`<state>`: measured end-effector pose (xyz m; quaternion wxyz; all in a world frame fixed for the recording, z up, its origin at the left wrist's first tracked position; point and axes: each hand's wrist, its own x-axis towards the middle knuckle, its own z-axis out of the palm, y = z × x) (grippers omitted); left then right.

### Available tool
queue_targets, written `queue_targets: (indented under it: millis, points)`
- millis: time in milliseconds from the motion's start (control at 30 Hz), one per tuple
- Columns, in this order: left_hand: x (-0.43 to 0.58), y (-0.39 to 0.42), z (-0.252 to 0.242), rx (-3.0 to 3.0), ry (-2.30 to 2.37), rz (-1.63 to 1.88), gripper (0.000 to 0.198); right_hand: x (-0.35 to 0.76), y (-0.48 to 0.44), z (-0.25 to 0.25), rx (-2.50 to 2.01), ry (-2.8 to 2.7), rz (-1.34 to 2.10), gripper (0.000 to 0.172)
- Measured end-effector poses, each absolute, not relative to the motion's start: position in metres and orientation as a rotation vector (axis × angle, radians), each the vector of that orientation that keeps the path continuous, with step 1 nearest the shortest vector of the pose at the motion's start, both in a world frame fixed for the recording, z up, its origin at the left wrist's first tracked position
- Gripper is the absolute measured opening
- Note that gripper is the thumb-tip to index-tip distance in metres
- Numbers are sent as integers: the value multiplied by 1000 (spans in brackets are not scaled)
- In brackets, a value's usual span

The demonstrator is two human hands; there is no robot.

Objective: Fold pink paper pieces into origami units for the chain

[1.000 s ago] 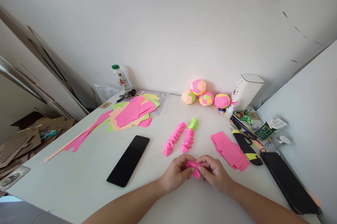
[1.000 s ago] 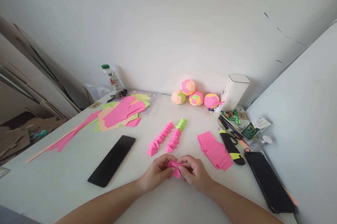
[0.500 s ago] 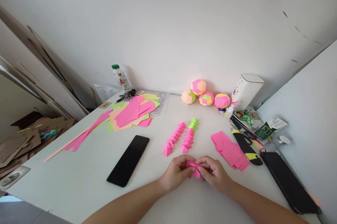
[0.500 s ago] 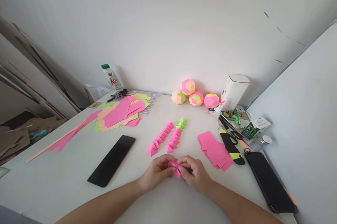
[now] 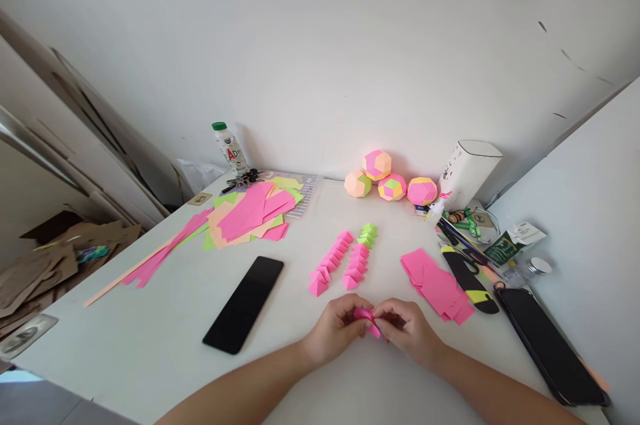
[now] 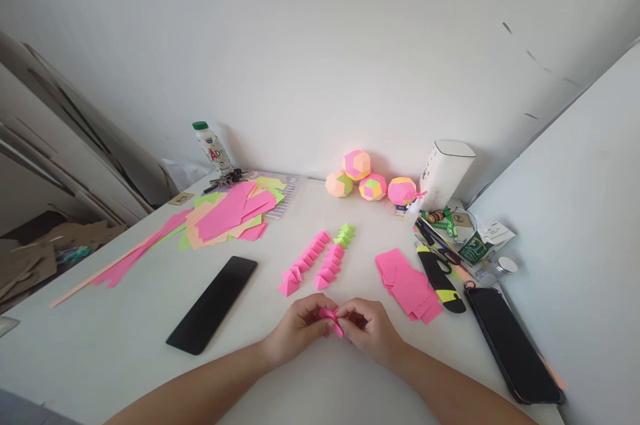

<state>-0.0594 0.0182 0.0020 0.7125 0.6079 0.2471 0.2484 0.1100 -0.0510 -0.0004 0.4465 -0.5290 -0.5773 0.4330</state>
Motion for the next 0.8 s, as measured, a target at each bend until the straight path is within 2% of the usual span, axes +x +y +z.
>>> queue_targets:
  millis: [433,800]
  points:
    - [-61,20,-4,1518,604,547,10,107,-50,5,-1339,-1520,937,13]
    - [-59,18,-3,1406,597,609,14,105,-53,7,-1316,-1623,856,13]
